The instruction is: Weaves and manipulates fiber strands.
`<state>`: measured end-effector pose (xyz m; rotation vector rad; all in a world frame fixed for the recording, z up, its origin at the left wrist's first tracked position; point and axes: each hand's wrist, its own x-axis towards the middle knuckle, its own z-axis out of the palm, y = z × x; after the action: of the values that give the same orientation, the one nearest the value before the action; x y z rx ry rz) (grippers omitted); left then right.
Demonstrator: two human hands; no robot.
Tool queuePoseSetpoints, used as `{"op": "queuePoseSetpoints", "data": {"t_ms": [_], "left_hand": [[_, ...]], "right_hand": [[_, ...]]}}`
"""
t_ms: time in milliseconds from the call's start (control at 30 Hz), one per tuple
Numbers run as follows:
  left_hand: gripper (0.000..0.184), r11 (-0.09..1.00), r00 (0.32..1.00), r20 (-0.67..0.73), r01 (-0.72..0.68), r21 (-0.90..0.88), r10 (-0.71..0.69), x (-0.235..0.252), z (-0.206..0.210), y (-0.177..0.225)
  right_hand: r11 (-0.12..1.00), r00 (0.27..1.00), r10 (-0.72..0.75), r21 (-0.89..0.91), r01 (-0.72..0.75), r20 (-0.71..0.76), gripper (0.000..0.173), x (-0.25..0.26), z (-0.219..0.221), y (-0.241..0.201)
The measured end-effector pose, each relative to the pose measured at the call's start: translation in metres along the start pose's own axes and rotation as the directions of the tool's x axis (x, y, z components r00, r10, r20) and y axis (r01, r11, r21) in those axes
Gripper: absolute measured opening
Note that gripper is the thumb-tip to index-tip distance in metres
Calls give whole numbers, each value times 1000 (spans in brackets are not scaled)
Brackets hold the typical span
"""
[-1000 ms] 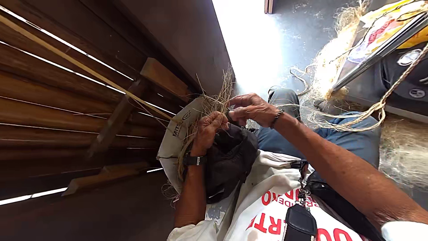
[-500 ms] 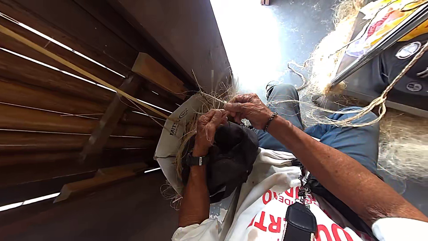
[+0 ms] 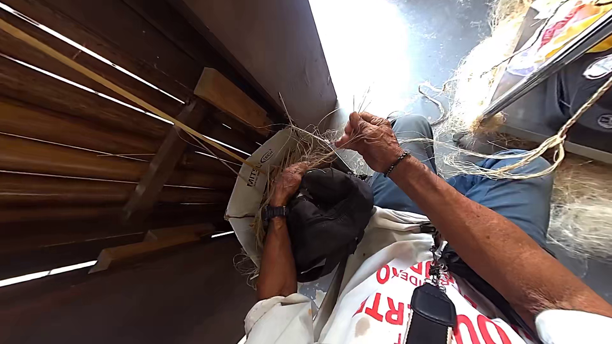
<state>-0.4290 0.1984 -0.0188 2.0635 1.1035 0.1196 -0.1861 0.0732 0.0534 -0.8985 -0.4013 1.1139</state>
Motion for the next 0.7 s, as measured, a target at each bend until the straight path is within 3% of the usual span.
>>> {"op": "queuePoseSetpoints", "data": {"t_ms": [200, 300, 533, 700], "left_hand": [[48, 990, 993, -22, 114, 79, -113, -7, 9, -10], [58, 975, 979, -61, 199, 100, -194, -12, 13, -9], [59, 969, 973, -45, 228, 89, -225, -10, 15, -9], [51, 959, 985, 1, 169, 226, -173, 5, 13, -17]], "right_hand": [[912, 981, -189, -362, 193, 46, 33, 8, -7, -18], [871, 974, -223, -440, 221, 47, 33, 9, -12, -31], [903, 956, -262, -382, 196, -129, 30, 8, -37, -106], [874, 874, -457, -266, 407, -163, 34, -15, -85, -213]]}}
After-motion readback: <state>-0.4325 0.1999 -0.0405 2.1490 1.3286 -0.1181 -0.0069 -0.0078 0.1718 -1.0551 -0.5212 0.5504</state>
